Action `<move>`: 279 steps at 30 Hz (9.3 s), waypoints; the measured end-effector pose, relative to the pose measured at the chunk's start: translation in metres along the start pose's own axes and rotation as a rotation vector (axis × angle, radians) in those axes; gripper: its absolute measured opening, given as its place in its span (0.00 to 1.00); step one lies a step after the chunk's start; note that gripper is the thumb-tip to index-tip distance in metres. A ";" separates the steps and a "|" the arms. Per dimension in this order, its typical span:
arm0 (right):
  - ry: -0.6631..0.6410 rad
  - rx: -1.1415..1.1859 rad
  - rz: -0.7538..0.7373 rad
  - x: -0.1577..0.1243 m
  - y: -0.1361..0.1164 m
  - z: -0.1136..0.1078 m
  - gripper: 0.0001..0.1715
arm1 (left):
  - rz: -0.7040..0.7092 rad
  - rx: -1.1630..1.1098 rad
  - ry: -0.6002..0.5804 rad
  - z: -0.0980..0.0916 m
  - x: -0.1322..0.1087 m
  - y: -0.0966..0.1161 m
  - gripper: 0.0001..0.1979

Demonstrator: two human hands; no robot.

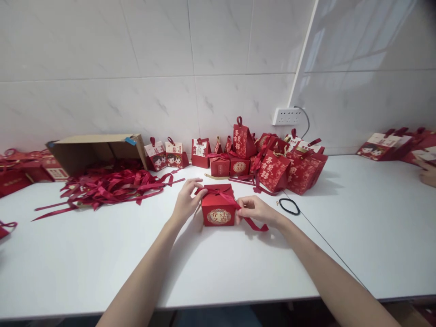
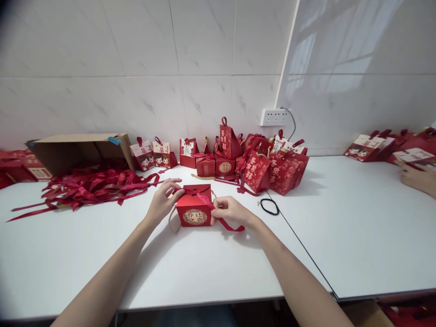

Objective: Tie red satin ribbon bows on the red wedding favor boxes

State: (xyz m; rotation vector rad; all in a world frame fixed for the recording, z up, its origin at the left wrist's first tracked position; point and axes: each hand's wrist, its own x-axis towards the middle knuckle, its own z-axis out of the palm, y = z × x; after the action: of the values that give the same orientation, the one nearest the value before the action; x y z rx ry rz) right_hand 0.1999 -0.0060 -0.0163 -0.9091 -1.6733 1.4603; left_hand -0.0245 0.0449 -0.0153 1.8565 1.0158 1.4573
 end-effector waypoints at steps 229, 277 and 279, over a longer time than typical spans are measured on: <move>0.263 -0.495 0.165 -0.015 -0.044 0.016 0.28 | 0.062 0.051 -0.287 0.015 -0.020 0.034 0.08; 0.022 -0.006 0.352 -0.008 -0.030 -0.010 0.21 | -0.087 -0.066 -0.509 -0.005 -0.003 0.020 0.12; -0.008 -0.013 0.362 -0.008 -0.028 -0.013 0.21 | -0.079 -0.034 -0.514 -0.007 -0.003 0.022 0.12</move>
State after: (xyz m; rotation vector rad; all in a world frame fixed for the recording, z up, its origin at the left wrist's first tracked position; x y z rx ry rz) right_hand 0.2137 -0.0094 0.0120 -1.2646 -1.5816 1.6886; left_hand -0.0267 0.0304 0.0021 1.9925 0.7903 0.8721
